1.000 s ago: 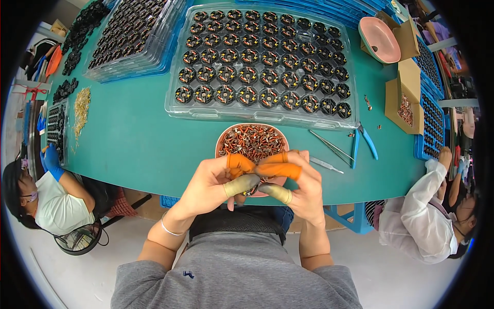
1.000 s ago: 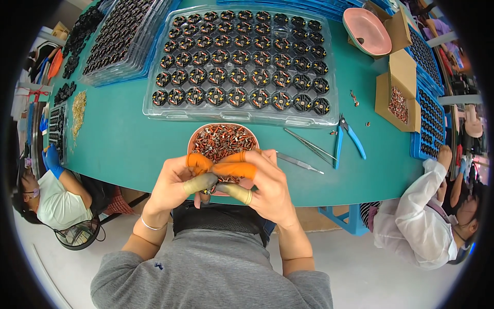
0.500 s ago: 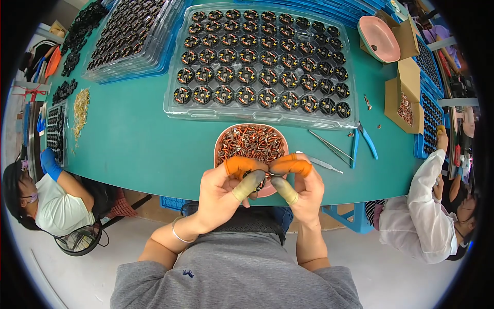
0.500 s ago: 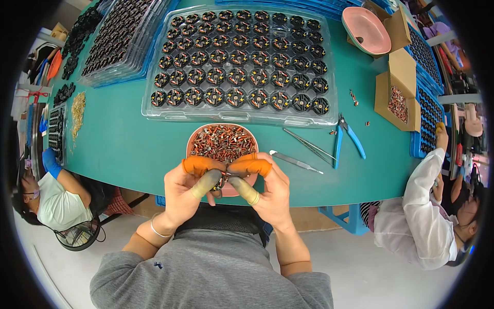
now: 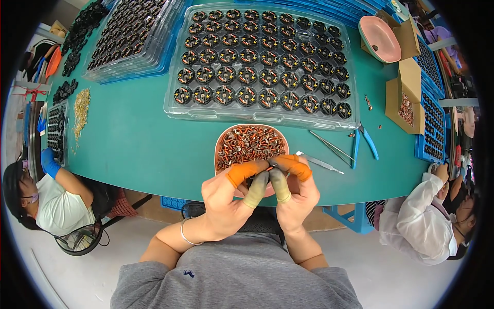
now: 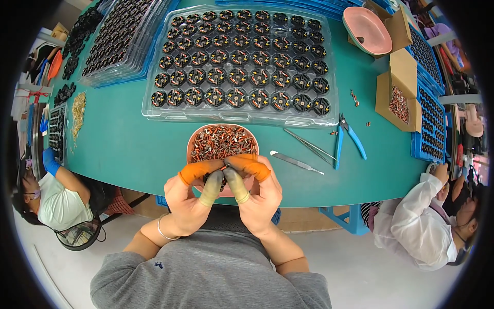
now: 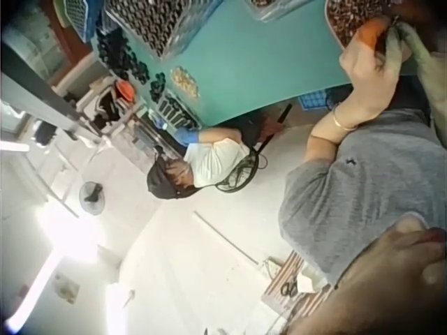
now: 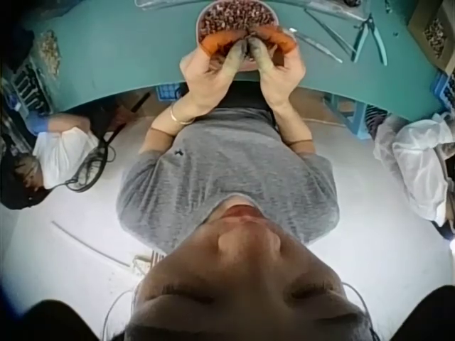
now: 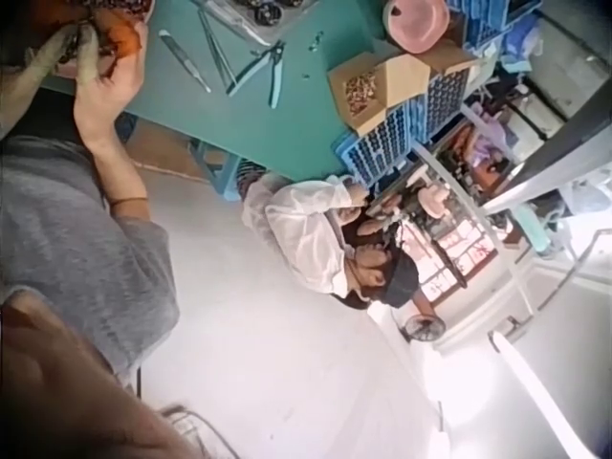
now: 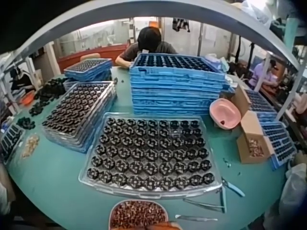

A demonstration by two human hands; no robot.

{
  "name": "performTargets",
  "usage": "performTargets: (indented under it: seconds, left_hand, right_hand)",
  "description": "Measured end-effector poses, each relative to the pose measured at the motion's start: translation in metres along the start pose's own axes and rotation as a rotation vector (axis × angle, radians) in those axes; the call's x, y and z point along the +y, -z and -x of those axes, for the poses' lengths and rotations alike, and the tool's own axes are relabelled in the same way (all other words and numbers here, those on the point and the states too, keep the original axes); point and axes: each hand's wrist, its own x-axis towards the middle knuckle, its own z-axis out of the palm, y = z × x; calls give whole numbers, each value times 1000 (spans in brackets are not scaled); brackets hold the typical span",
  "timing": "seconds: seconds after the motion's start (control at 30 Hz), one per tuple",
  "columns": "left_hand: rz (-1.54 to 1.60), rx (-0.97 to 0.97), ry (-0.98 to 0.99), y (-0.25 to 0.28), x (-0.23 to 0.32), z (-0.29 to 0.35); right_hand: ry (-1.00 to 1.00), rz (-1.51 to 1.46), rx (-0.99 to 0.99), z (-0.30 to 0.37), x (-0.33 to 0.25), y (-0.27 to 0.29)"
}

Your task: The person assembles electronic components by manually placing copper rings onto a base part at a workbench.

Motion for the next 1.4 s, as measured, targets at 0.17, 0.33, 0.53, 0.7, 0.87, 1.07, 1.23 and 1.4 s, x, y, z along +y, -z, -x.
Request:
performTargets:
  seconds: [0.17, 0.33, 0.53, 0.7, 0.87, 1.07, 1.23, 1.4]
  left_hand:
    - [-12, 25, -4, -4, 2, 1]
    - [252, -170, 301, 3, 6, 3]
    - [690, -240, 439, 5, -2, -7]
    - [240, -230, 269, 6, -10, 1]
    - [228, -292, 301, 7, -13, -3]
    - [334, -273, 290, 7, -8, -5]
    - [480, -299, 363, 11, -8, -7]
    - [484, -286, 342, 12, -7, -7]
  right_hand:
    - [128, 121, 24, 0, 0, -1]
    - [28, 121, 0, -3, 1, 8]
    - [-142, -170, -52, -12, -8, 18]
    - [-265, -176, -94, -12, -4, 16]
    - [-215, -210, -183, -11, 5, 17]
    - [-220, -225, -191, -11, 6, 17]
    - [-275, -236, -155, -12, -1, 14]
    - [-301, -279, -155, -12, -1, 13]
